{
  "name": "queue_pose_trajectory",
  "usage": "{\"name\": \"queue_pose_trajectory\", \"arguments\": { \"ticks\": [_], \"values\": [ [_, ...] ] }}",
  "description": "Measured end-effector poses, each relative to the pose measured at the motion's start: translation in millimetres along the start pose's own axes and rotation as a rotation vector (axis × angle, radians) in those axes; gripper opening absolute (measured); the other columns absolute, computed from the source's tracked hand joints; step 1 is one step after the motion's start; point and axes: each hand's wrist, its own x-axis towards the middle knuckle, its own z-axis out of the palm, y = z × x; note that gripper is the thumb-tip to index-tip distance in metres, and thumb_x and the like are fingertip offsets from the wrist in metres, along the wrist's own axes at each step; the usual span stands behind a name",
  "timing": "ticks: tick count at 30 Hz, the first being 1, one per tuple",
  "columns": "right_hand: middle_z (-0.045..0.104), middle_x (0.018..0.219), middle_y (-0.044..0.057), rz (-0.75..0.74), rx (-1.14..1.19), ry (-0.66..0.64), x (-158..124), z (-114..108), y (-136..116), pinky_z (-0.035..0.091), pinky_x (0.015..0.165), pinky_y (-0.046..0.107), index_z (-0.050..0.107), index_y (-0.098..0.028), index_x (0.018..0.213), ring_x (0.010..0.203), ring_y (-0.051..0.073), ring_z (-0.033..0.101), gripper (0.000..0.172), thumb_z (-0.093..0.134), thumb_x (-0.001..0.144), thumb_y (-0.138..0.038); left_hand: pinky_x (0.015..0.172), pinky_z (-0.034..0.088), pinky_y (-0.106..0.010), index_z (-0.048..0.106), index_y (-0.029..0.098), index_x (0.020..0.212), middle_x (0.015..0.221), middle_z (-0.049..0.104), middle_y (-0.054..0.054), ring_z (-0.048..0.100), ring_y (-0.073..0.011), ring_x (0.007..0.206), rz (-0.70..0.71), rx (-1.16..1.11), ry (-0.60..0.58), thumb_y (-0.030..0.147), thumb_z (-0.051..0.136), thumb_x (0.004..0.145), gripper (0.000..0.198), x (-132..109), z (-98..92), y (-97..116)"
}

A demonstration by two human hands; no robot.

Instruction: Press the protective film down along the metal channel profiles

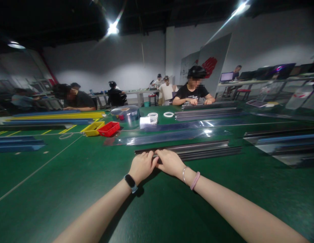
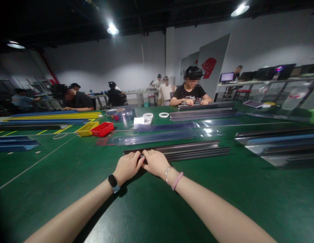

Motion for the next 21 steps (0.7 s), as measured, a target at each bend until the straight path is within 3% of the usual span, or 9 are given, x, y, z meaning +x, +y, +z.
{"name": "queue_pose_trajectory", "arguments": {
  "ticks": [21],
  "values": [
    [0.056, 0.084, 0.006, 0.033, 0.085, -0.022, -1.6, -3.3, 1.6, 0.034, 0.071, 0.026, 0.043, -0.017, 0.103, 0.082, 0.016, 0.052, 0.036, 0.043, 0.077, -0.042, 0.058, 0.034, -0.026, 0.048, 0.017, 0.086, 0.070, 0.055, -0.003, 0.050, -0.0153, 0.066, 0.029, -0.005, 0.011, 0.035, 0.027, 0.085, 0.027, -0.2, 2.0, -0.4]
  ]
}}
